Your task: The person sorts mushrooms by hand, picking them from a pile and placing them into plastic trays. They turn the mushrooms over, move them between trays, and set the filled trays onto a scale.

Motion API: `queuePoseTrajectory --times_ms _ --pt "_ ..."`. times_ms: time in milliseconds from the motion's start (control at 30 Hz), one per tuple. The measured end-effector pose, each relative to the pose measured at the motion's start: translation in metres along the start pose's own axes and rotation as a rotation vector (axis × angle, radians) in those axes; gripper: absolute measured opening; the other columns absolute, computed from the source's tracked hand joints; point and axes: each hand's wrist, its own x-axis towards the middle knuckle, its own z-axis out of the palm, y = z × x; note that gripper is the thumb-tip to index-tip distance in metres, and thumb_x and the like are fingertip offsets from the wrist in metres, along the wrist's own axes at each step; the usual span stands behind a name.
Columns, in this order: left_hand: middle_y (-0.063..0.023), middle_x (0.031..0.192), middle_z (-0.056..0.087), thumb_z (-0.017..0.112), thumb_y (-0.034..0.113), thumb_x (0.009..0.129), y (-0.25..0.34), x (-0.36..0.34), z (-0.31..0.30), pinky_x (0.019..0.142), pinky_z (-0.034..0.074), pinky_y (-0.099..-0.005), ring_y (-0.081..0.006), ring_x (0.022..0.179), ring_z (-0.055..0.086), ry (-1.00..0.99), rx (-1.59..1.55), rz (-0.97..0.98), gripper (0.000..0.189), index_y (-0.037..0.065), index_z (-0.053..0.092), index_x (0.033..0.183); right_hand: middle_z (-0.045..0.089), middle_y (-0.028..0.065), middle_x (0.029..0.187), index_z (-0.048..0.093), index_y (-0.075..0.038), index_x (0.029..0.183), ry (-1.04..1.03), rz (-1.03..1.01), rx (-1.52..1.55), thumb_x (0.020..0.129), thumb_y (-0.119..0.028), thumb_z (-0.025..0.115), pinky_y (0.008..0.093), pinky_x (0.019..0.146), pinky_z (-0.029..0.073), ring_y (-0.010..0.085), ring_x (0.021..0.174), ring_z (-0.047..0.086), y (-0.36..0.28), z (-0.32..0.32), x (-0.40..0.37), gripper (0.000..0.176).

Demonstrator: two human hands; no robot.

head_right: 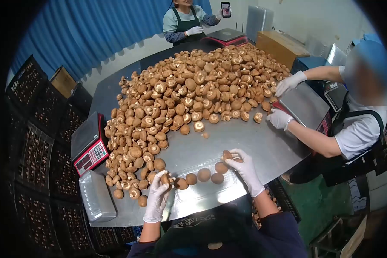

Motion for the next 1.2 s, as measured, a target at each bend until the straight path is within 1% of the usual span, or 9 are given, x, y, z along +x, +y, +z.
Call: queuePoseTrajectory --times_ms 67,167,300,400,867,933,967,1067,1200 --pt "-0.0087 0.116 0.052 0.06 -0.01 0.08 -0.002 -0.001 0.004 0.094 0.045 -0.0276 -0.0186 0.105 0.055 0.002 0.042 0.001 0.051 0.004 0.049 0.128 0.069 0.0087 0.1 0.06 0.0 0.111 -0.012 0.0 -0.052 0.083 -0.004 0.069 0.0232 0.078 0.05 0.0121 0.089 0.065 -0.004 0.003 -0.003 0.03" --pt "-0.0067 0.114 0.052 0.064 -0.008 0.079 -0.004 -0.006 0.007 0.087 0.048 -0.027 -0.0136 0.103 0.054 0.071 0.545 0.081 0.056 0.005 0.049 0.131 0.068 0.0054 0.096 0.062 0.0 0.109 0.002 0.018 -0.007 0.082 -0.005 0.072 0.0234 0.08 0.05 0.0105 0.088 0.062 -0.014 0.012 -0.011 0.029" --pt "-0.0096 0.105 0.061 0.079 0.013 0.071 -0.027 -0.005 0.002 0.082 0.05 -0.0308 -0.0199 0.095 0.061 0.124 1.178 0.372 0.054 0.001 0.054 0.117 0.067 0.0049 0.098 0.061 0.0 0.112 0.011 0.048 -0.066 0.083 -0.006 0.071 0.0224 0.076 0.05 0.0104 0.088 0.063 -0.009 0.007 -0.013 0.031" --pt "-0.0165 0.104 0.061 0.081 0.012 0.066 -0.036 -0.002 0.002 0.082 0.05 -0.0399 -0.0333 0.094 0.061 -0.069 1.496 0.58 0.055 0.003 0.055 0.113 0.067 0.0039 0.097 0.061 0.0 0.112 0.022 0.009 -0.013 0.082 -0.007 0.072 0.0219 0.076 0.05 0.0093 0.087 0.062 -0.005 0.008 -0.013 0.032" --pt "-0.0097 0.106 0.058 0.08 0.015 0.065 -0.056 0.008 -0.006 0.082 0.044 -0.0402 -0.03 0.094 0.055 -0.202 1.765 0.727 0.054 0.007 0.058 0.113 0.066 0.0064 0.096 0.064 -0.002 0.109 0.075 -0.101 -0.33 0.075 -0.009 0.076 0.0269 0.077 0.051 0.0141 0.088 0.063 0.004 0.017 -0.019 0.036" --pt "-0.009 0.107 0.057 0.08 0.016 0.065 -0.055 0.007 -0.006 0.082 0.044 -0.0398 -0.0298 0.095 0.055 -0.204 1.78 0.735 0.055 0.007 0.058 0.114 0.066 0.0077 0.096 0.065 -0.006 0.108 0.007 -0.328 -0.557 0.071 -0.009 0.078 0.0293 0.076 0.052 0.0187 0.085 0.065 -0.002 0.023 -0.025 0.039" --pt "-0.0088 0.107 0.057 0.08 0.016 0.065 -0.056 0.006 -0.009 0.082 0.044 -0.0398 -0.0296 0.095 0.055 -0.209 1.765 0.727 0.055 0.007 0.058 0.114 0.066 0.0079 0.094 0.065 -0.008 0.109 -0.028 -0.254 -0.594 0.069 -0.01 0.08 0.0301 0.075 0.053 0.0211 0.083 0.065 0.001 0.025 -0.028 0.042" --pt "-0.0065 0.108 0.059 0.078 0.017 0.065 -0.054 0.004 -0.01 0.081 0.046 -0.0393 -0.0271 0.096 0.056 -0.207 1.753 0.728 0.053 0.009 0.059 0.113 0.066 0.0113 0.095 0.065 -0.006 0.107 -0.082 -0.48 -0.759 0.069 -0.009 0.079 0.0329 0.071 0.054 0.0246 0.081 0.067 -0.002 0.037 -0.039 0.04" --pt "-0.0078 0.107 0.059 0.079 0.018 0.067 -0.058 0.002 -0.016 0.079 0.046 -0.0396 -0.0282 0.092 0.056 -0.203 1.721 0.751 0.051 0.008 0.059 0.113 0.066 0.0116 0.095 0.065 -0.007 0.107 -0.21 -0.455 -0.86 0.068 -0.014 0.079 0.0352 0.069 0.055 0.0287 0.081 0.066 0.008 0.045 -0.045 0.042"
